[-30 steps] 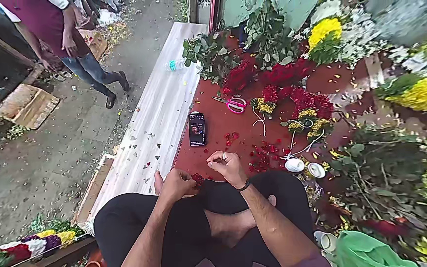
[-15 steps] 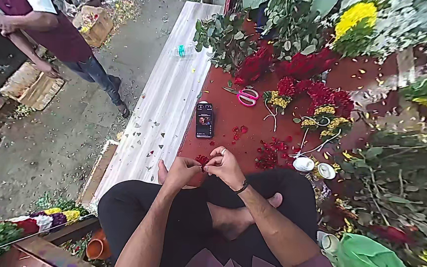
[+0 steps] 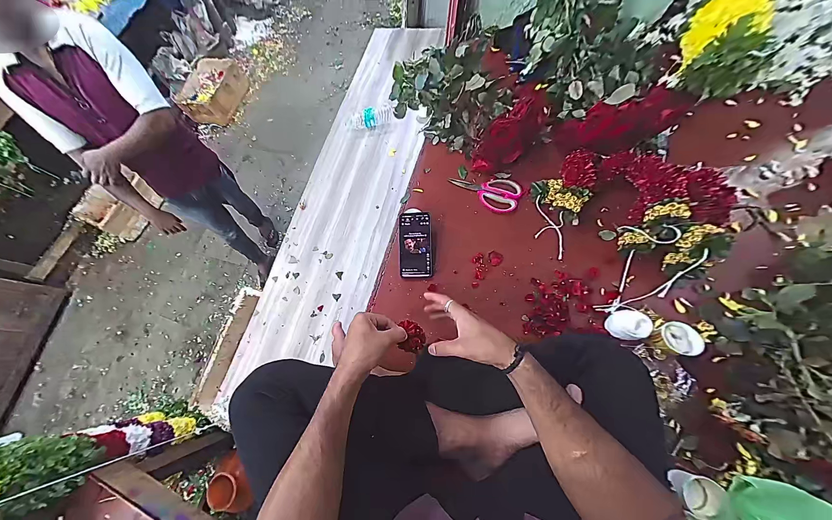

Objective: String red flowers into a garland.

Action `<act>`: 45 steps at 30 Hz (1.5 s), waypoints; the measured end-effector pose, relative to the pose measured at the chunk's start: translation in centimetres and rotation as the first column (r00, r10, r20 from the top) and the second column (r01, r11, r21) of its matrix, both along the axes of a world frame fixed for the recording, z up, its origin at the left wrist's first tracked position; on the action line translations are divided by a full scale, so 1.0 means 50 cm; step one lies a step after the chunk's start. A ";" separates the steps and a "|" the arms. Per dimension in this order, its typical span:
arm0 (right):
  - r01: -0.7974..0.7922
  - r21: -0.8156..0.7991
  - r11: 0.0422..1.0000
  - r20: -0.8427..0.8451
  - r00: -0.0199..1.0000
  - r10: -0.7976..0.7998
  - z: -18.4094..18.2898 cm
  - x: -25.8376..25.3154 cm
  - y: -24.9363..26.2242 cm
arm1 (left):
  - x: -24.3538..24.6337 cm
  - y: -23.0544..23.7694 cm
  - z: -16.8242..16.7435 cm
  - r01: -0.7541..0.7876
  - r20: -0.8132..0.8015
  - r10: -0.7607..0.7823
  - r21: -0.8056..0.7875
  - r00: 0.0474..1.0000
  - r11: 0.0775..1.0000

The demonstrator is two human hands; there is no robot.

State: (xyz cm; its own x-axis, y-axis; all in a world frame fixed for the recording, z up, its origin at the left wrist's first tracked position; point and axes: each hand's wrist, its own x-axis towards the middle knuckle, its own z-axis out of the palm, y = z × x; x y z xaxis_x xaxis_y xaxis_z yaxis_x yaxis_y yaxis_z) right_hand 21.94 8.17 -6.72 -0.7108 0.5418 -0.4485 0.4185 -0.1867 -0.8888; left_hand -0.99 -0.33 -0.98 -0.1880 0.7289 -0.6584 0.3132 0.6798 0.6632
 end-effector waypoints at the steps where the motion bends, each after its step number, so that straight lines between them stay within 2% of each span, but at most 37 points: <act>1: -0.013 -0.034 0.999 -0.021 1.000 0.012 -0.007 -0.005 -0.006 | -0.005 0.000 -0.001 -0.006 -0.010 0.006 -0.012 1.000 1.000; 2: 0.012 -0.037 0.999 -0.041 0.999 -0.014 -0.012 -0.009 -0.009 | -0.011 0.000 -0.001 -0.014 -0.027 0.013 -0.027 1.000 1.000; 5: 0.093 0.093 0.991 -0.077 0.993 -0.086 -0.010 -0.003 0.006 | -0.028 -0.003 -0.001 -0.067 -0.091 0.064 -0.030 0.994 0.997; 8: -0.022 0.096 0.995 -0.206 0.978 0.041 0.020 0.004 0.010 | -0.026 0.002 0.004 -0.089 -0.168 0.080 -0.048 0.982 0.995; 9: -0.051 0.082 0.995 -0.272 0.960 0.071 0.032 0.001 0.003 | -0.022 0.004 0.008 -0.049 -0.237 0.028 -0.081 0.971 0.996; 11: -0.028 0.055 0.998 -0.410 0.911 0.048 0.049 -0.013 -0.008 | -0.007 0.011 0.033 0.142 -0.348 -0.209 -0.209 0.914 0.968; 13: 0.043 0.025 0.999 -0.482 0.876 -0.025 0.044 -0.022 -0.005 | 0.018 0.015 0.071 0.419 -0.227 -0.475 -0.254 0.850 0.872; 14: 0.049 -0.007 0.999 -0.489 0.871 -0.046 0.030 -0.025 -0.001 | 0.026 0.014 0.088 0.530 -0.107 -0.548 -0.159 0.830 0.833; 15: 0.026 -0.060 0.998 -0.491 0.869 -0.052 0.012 -0.027 0.001 | 0.030 0.010 0.092 0.558 0.016 -0.559 0.026 0.829 0.829; 16: -0.005 -0.139 0.990 -0.493 0.867 -0.065 -0.006 -0.029 -0.001 | 0.031 0.006 0.089 0.475 0.155 -0.510 0.214 0.846 0.853; 17: -0.032 -0.236 0.971 -0.497 0.863 -0.092 -0.018 -0.030 -0.009 | 0.033 0.005 0.082 0.318 0.258 -0.415 0.345 0.872 0.883; 18: -0.038 -0.299 0.954 -0.484 0.867 -0.117 -0.018 -0.032 -0.019 | 0.034 0.007 0.074 0.162 0.293 -0.302 0.420 0.907 0.893; 19: -0.048 -0.294 0.955 -0.489 0.866 -0.107 -0.013 -0.032 -0.029 | 0.033 0.009 0.062 0.034 0.263 -0.173 0.460 0.949 0.887; 21: -0.154 -0.229 0.961 -0.542 0.841 0.006 -0.001 -0.039 -0.032 | 0.026 0.008 0.039 -0.090 0.058 0.072 0.424 0.996 0.901; 22: -0.174 -0.192 0.966 -0.575 0.818 0.033 0.009 -0.040 -0.027 | 0.017 0.006 0.032 -0.085 -0.067 0.116 0.353 0.991 0.932; 24: -0.135 -0.127 0.983 -0.573 0.818 0.039 0.028 -0.028 -0.007 | -0.002 -0.001 0.024 -0.038 -0.124 0.065 0.206 0.990 0.978; 27: -0.088 -0.103 0.991 -0.446 0.894 0.033 0.042 0.028 0.039 | -0.012 -0.005 0.033 0.210 -0.093 -0.209 0.002 0.974 0.978; 30: -0.016 -0.096 0.995 -0.086 0.996 0.007 0.026 0.102 0.077 | 0.007 -0.001 0.047 0.378 -0.103 -0.384 -0.080 0.917 0.922; 32: 0.120 0.053 0.991 0.245 0.961 -0.130 -0.008 0.138 0.100 | 0.012 -0.001 0.050 0.405 -0.111 -0.416 -0.111 0.903 0.908; 34: 0.176 0.265 0.948 0.477 0.831 -0.287 -0.055 0.141 0.108 | 0.012 -0.006 0.050 0.402 -0.131 -0.418 -0.130 0.899 0.906; 36: 0.127 0.352 0.927 0.556 0.769 -0.316 -0.084 0.114 0.101 | 0.014 -0.009 0.052 0.398 -0.137 -0.417 -0.146 0.898 0.906; 39: -0.004 0.358 0.934 0.595 0.771 -0.225 -0.114 0.059 0.087 | 0.016 -0.009 0.056 0.402 -0.125 -0.420 -0.144 0.899 0.904; 41: -0.027 0.379 0.925 0.640 0.729 -0.241 -0.131 0.046 0.087 | 0.019 -0.011 0.059 0.410 -0.129 -0.429 -0.149 0.894 0.900; 45: 0.218 0.483 0.848 0.582 0.644 -0.497 -0.133 0.085 0.147 | 0.025 -0.006 0.063 0.429 -0.145 -0.452 -0.166 0.880 0.888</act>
